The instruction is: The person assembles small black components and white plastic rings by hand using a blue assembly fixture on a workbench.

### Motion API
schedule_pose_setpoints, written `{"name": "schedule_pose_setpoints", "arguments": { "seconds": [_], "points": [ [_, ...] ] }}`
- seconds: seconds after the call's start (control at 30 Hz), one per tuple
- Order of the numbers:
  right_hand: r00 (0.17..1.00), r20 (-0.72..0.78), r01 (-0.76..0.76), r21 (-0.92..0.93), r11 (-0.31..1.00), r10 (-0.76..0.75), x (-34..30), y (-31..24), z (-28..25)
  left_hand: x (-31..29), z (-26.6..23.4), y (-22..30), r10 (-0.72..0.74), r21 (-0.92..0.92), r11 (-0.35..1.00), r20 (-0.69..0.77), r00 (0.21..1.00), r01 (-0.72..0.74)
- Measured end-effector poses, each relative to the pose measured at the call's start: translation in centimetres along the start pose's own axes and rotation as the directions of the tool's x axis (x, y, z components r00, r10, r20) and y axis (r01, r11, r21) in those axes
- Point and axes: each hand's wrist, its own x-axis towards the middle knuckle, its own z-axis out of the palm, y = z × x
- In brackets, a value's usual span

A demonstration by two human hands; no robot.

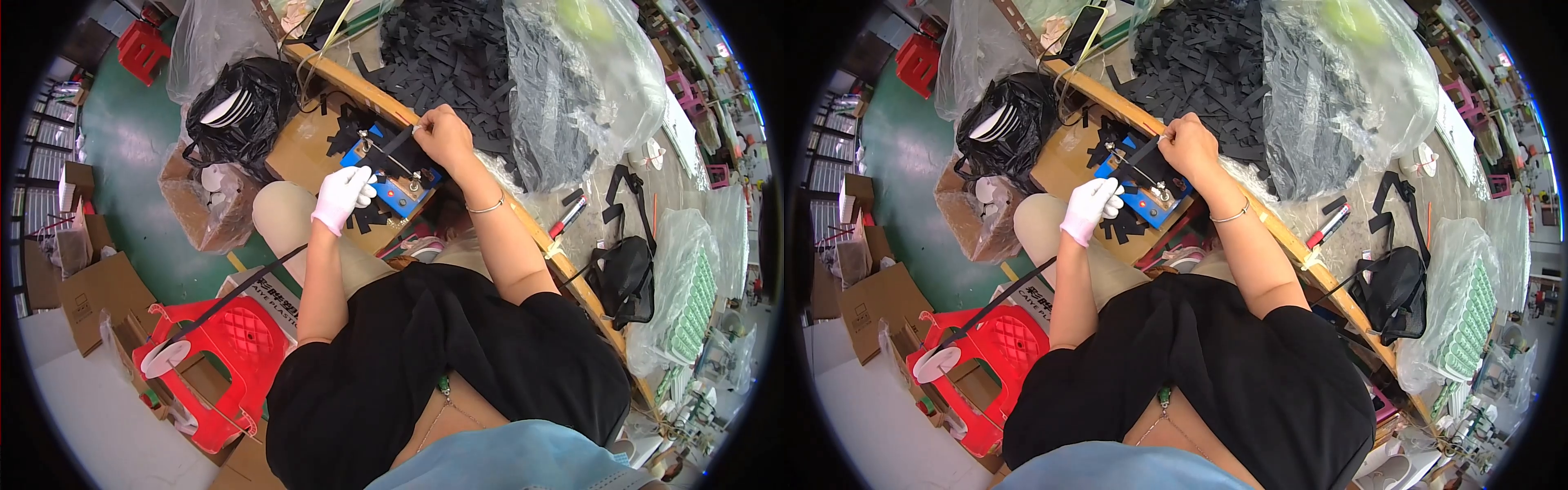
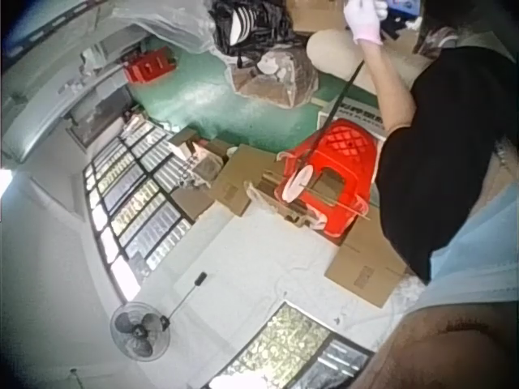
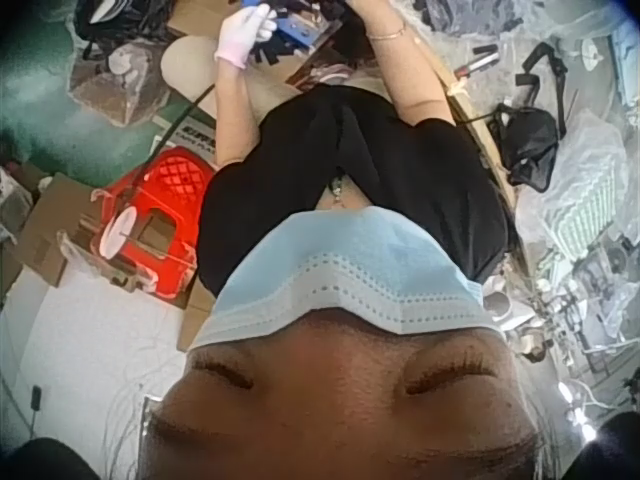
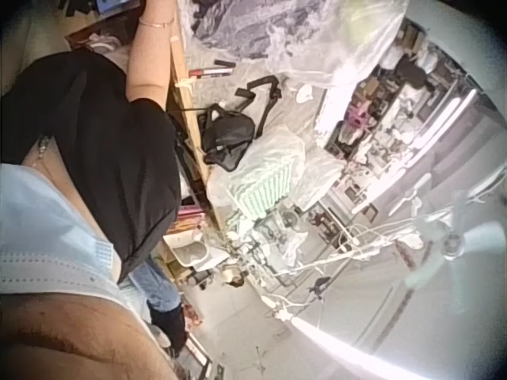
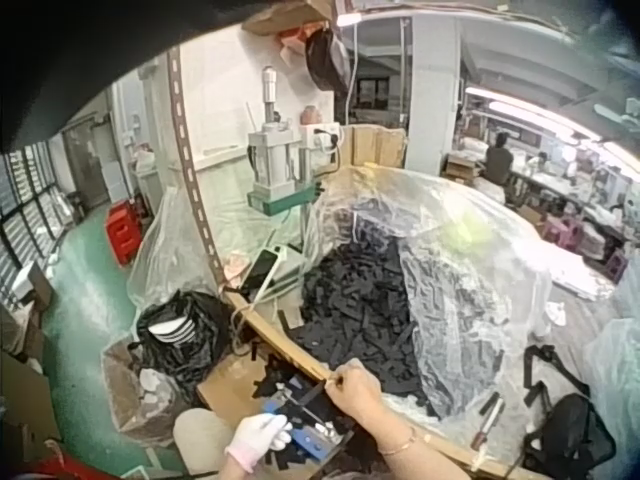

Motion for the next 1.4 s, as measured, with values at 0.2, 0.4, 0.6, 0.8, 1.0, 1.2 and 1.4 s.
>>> {"name": "schedule_pose_setpoints", "arguments": {
  "seconds": [0.2, 0.4, 0.6, 0.8, 1.0, 1.2, 1.4],
  "points": [
    [1.0, -0.003, -0.003, 0.015, 1.0, 0.003, -0.3, 0.2, -0.1, -0.6, 0.2, -0.1, -0.027, 0.072, 0.997, -0.069, 0.997, 0.032],
    [0.991, 0.069, 0.076, 0.441, 0.894, -0.118, -0.9, 0.4, -1.4, -2.3, 0.3, 2.2, 0.223, -0.113, 0.971, 0.102, 0.97, -0.211],
    [0.905, 0.416, -0.257, 0.698, 0.668, -0.086, -1.8, -0.4, -2.0, -1.1, 1.8, 3.1, 0.211, -0.043, 0.977, 0.08, 0.974, -0.208],
    [0.986, 0.157, -0.015, 0.441, 0.897, -0.061, -0.9, 1.0, -0.9, -0.9, 1.8, 2.9, 0.172, -0.003, 0.985, 0.072, 0.982, -0.172],
    [1.0, 0.009, -0.025, 0.139, 0.99, 0.024, 0.0, 0.5, -0.3, -1.3, -0.3, 1.4, 0.071, 0.021, 0.997, 0.039, 0.997, -0.072],
    [1.0, -0.01, -0.008, 0.015, 1.0, 0.009, -0.1, -0.2, -0.1, -0.1, -0.1, 0.1, -0.011, 0.024, 1.0, -0.024, 1.0, 0.011],
    [1.0, -0.01, 0.022, 0.014, 1.0, -0.022, -0.4, -0.3, -0.2, 0.2, 0.1, -0.6, -0.023, 0.109, 0.994, -0.062, 0.998, 0.03]
  ]
}}
